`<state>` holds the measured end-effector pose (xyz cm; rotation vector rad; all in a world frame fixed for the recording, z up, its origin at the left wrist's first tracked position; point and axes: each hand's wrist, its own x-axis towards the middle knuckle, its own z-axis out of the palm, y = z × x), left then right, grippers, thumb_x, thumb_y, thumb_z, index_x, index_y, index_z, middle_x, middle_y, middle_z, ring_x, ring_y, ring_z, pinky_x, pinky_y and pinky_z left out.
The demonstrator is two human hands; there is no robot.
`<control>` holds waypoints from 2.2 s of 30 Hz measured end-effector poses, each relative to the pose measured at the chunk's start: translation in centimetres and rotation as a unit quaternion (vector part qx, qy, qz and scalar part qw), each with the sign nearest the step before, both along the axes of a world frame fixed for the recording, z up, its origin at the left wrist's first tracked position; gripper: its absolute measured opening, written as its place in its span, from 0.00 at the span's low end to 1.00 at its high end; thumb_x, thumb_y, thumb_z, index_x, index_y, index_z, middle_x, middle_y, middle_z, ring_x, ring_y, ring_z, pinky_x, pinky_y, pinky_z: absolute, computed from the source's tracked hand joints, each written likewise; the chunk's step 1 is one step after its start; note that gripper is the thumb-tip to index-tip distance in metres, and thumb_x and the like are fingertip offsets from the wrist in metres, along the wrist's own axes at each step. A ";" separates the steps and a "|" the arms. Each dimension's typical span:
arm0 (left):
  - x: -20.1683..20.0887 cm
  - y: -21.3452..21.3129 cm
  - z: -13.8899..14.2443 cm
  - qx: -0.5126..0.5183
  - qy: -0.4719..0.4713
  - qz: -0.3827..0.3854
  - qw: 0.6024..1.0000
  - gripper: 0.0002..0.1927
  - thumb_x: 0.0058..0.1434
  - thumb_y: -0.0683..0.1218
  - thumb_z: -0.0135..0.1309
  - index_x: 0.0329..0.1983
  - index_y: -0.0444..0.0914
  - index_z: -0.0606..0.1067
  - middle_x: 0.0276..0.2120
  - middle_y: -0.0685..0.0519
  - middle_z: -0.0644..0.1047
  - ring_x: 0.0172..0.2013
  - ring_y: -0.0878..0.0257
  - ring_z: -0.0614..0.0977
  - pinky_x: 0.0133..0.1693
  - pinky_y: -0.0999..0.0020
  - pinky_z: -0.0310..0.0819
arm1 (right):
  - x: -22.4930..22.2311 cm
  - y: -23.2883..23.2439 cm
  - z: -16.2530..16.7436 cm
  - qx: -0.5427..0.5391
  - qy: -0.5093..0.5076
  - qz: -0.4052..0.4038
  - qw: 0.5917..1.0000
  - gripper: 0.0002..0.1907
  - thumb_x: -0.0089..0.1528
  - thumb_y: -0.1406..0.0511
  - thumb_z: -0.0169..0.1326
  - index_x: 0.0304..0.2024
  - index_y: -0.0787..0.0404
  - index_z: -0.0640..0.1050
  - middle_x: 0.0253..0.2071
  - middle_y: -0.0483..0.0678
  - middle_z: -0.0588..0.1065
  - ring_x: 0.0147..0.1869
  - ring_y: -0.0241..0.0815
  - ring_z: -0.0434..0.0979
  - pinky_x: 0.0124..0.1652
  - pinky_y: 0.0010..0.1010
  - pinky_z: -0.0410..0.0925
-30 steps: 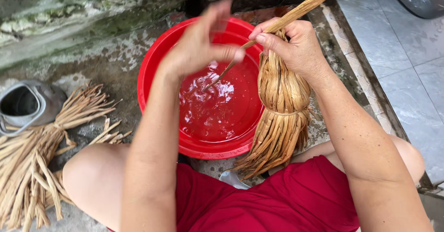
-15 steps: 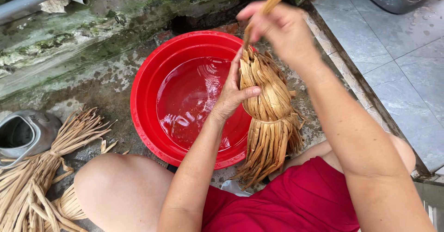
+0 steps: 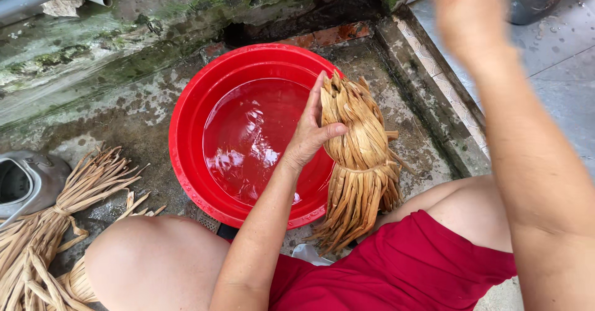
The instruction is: The person sits on a low stool and repeatedly washes bundles of dried broom sticks in a red basin of water. They scrub the sticks by hand, rinse them, and place the wet bundles on the ground beside the basin.
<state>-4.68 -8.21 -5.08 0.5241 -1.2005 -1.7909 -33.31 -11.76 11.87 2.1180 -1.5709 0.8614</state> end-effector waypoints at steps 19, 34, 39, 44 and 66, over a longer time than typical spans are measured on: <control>-2.4 0.7 -2.8 0.110 0.134 0.020 0.985 0.68 0.41 0.61 0.77 0.77 0.34 0.51 0.69 0.39 0.63 0.69 0.48 0.65 0.70 0.52 0.60 | 5.6 -2.6 -7.4 0.581 -0.133 0.072 0.800 0.19 0.64 0.61 0.55 0.58 0.47 0.80 0.49 0.42 0.83 0.49 0.34 0.81 0.51 0.29 0.72; -3.0 1.4 -4.4 0.108 0.140 0.134 0.975 0.58 0.46 0.63 0.74 0.72 0.36 0.55 0.62 0.42 0.67 0.65 0.53 0.71 0.67 0.54 0.68 | -2.3 2.1 -4.3 0.579 -0.181 -0.082 0.791 0.12 0.64 0.64 0.58 0.49 0.59 0.82 0.36 0.49 0.84 0.39 0.39 0.82 0.45 0.31 0.73; -3.0 2.5 -4.2 0.035 0.025 0.254 0.966 0.44 0.53 0.62 0.69 0.67 0.36 0.68 0.60 0.44 0.71 0.64 0.55 0.71 0.68 0.58 0.64 | 1.8 6.7 0.6 0.553 -0.247 -0.043 0.795 0.11 0.65 0.66 0.55 0.50 0.60 0.78 0.35 0.51 0.83 0.34 0.42 0.82 0.43 0.33 0.74; -3.2 4.0 -2.7 -0.056 -0.106 0.354 0.927 0.30 0.59 0.60 0.65 0.57 0.37 0.77 0.52 0.50 0.70 0.56 0.59 0.77 0.61 0.62 0.76 | 8.8 10.1 1.2 0.553 -0.192 0.028 0.810 0.13 0.62 0.65 0.54 0.49 0.58 0.75 0.39 0.44 0.85 0.43 0.35 0.86 0.47 0.28 0.76; -1.8 6.9 -1.2 -0.113 -0.087 0.292 0.946 0.16 0.71 0.40 0.53 0.61 0.35 0.69 0.57 0.48 0.73 0.59 0.59 0.76 0.62 0.64 0.73 | 12.5 10.9 -6.1 0.222 -0.080 0.121 0.964 0.10 0.61 0.63 0.64 0.41 0.59 0.77 0.30 0.43 0.75 0.30 0.34 0.77 0.29 0.29 0.71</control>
